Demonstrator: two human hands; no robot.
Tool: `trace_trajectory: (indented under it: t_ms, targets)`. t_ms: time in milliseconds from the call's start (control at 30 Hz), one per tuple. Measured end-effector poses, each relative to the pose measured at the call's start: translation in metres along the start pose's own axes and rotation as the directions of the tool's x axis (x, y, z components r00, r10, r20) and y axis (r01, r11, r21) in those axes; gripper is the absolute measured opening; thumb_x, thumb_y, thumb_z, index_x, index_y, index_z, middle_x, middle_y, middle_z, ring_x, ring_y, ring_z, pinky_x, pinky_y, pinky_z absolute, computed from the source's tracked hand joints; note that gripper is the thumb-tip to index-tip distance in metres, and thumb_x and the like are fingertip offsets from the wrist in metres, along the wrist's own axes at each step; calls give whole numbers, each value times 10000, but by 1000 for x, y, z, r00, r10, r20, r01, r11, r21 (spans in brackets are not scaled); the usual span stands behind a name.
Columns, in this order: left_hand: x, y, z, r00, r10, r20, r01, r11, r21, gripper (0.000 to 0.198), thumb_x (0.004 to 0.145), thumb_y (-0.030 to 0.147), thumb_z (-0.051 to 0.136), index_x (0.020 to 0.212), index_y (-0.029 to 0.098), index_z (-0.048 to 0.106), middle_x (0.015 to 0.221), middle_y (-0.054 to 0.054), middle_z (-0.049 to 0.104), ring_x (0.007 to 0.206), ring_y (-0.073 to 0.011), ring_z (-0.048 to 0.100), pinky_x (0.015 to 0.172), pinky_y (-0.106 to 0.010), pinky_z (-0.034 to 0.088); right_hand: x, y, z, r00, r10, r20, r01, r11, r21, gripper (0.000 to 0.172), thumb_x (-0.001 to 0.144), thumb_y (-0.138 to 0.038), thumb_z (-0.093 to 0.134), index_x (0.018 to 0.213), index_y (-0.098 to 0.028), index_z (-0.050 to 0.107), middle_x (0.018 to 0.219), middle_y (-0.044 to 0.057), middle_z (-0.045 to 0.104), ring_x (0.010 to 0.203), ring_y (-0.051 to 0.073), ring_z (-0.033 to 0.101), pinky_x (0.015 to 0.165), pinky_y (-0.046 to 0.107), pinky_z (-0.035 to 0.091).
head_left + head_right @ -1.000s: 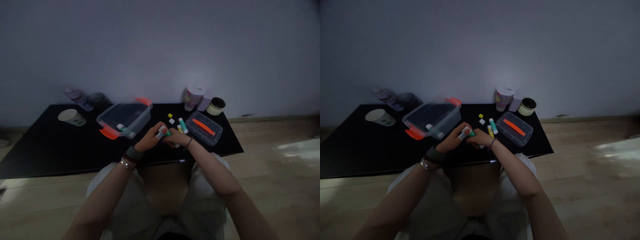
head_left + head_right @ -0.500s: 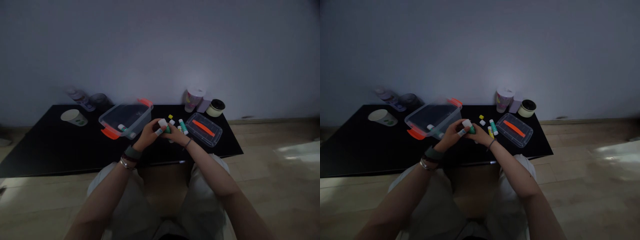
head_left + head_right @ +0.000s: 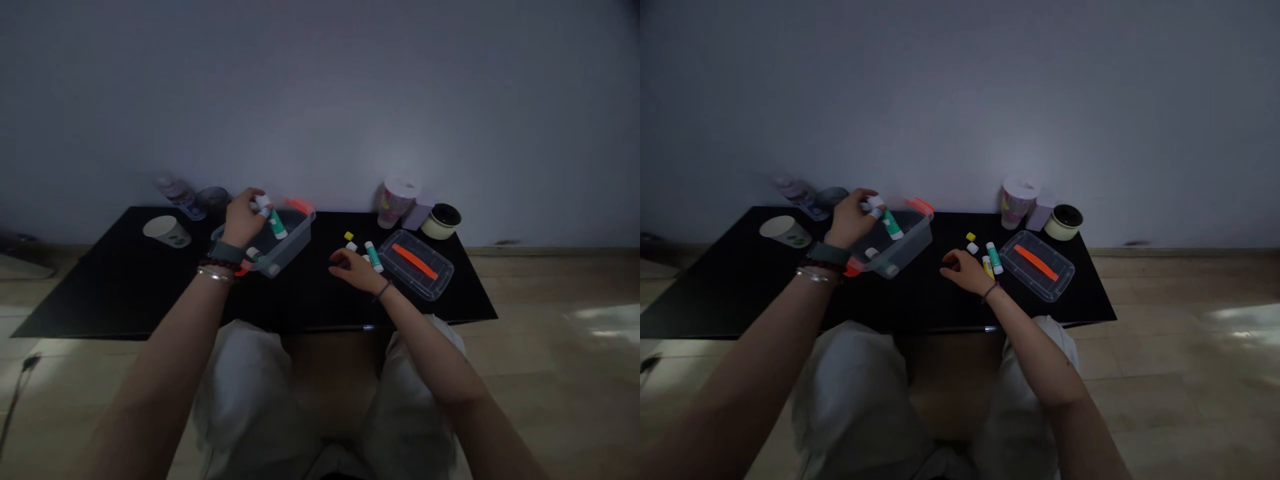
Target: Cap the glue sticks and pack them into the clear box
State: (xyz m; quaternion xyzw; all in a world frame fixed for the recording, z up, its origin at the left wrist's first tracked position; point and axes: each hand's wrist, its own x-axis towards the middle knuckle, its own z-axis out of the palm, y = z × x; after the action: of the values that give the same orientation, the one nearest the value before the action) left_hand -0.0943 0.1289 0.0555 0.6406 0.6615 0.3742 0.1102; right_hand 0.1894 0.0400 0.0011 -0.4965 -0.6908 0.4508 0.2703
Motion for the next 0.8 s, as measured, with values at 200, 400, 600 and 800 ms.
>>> trace_trajectory:
  t_ms: [200, 400, 600, 800]
  targets:
    - [9, -25, 20, 978, -109, 179, 95, 992, 84, 206, 766, 78, 747, 951, 97, 657, 625, 43, 451, 706, -163, 442, 962, -361, 416, -2, -2, -1, 999, -15, 33, 17, 997, -76, 193, 841, -254, 707, 994, -170, 625, 986, 29, 635, 793, 122, 596, 790, 294, 480]
    - [6, -48, 39, 933, -157, 323, 130, 986, 105, 279, 681, -35, 756, 615, 152, 560, 476, 69, 378, 628, -149, 428, 861, -281, 425, -5, -7, -1, 995, -24, 101, 31, 997, -66, 186, 852, -244, 705, 1003, -167, 627, 1027, 38, 638, 814, 122, 612, 803, 292, 482]
    - [4, -66, 48, 885, -239, 399, 132, 952, 277, 356, 685, 6, 755, 559, 175, 468, 479, 68, 401, 584, -124, 419, 767, -257, 428, -6, -8, 1, 990, -30, 135, 39, 997, -60, 173, 858, -234, 699, 1003, -165, 634, 1035, 41, 634, 816, 119, 611, 789, 279, 482]
    - [-1, -70, 44, 817, -289, 499, 79, 913, 400, 261, 679, 114, 805, 596, 127, 558, 522, -4, 551, 763, -191, 582, 831, -336, 459, -5, -8, 0, 989, -29, 143, 39, 997, -72, 161, 857, -228, 699, 996, -167, 646, 1039, 42, 643, 806, 118, 614, 781, 282, 485]
